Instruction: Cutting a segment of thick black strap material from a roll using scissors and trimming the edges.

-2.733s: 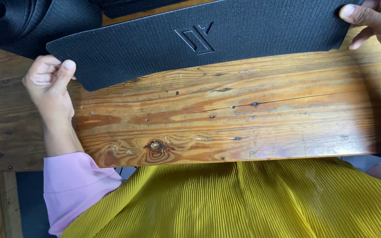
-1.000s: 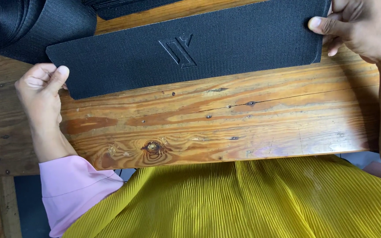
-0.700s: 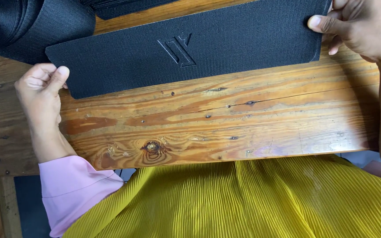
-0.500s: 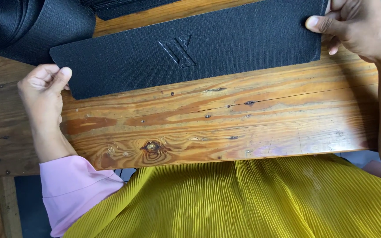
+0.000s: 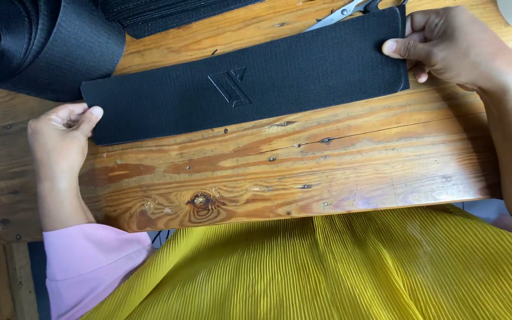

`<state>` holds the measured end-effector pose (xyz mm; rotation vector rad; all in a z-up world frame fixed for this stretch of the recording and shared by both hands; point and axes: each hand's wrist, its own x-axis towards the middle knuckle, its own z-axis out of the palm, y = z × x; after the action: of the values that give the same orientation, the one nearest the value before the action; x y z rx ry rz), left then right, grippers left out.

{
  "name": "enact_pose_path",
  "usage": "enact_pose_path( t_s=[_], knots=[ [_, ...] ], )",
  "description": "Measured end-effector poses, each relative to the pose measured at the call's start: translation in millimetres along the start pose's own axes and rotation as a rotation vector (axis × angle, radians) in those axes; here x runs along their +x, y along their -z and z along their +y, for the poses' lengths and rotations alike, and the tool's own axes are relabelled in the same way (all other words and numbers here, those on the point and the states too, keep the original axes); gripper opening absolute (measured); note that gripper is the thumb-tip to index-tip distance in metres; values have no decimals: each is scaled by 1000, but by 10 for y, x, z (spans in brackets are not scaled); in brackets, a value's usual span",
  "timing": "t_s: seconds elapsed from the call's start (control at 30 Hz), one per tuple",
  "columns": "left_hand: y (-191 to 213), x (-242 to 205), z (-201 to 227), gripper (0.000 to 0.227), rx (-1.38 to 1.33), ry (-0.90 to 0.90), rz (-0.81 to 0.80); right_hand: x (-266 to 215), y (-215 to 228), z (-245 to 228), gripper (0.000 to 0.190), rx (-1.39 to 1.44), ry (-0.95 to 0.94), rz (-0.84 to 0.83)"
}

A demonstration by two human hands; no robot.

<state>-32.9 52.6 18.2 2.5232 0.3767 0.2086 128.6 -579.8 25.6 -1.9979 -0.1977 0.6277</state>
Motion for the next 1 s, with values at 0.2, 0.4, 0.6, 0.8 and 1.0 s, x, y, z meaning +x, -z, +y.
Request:
enact_pose_path(
  t_s=[0.2,0.4,0.6,0.8,1.0],
  knots=[
    [692,-381,1099,26,472,-143,-20,-30,13,-73,30,-100,-18,21],
    [1056,-977,2399,36,91,-267,-136,5,220,137,27,-26,49,-24],
    [749,-973,3218,31,57,-555,-336,-21,252,141,30,-38,50,-39],
    [-401,-334,3178,39,-269,-828,-403,-202,-187,-400,31,-160,24,-52],
    [-1588,137,3099,55,-324,-675,-530,-173,-365,-449,27,-100,26,-121]
  ],
)
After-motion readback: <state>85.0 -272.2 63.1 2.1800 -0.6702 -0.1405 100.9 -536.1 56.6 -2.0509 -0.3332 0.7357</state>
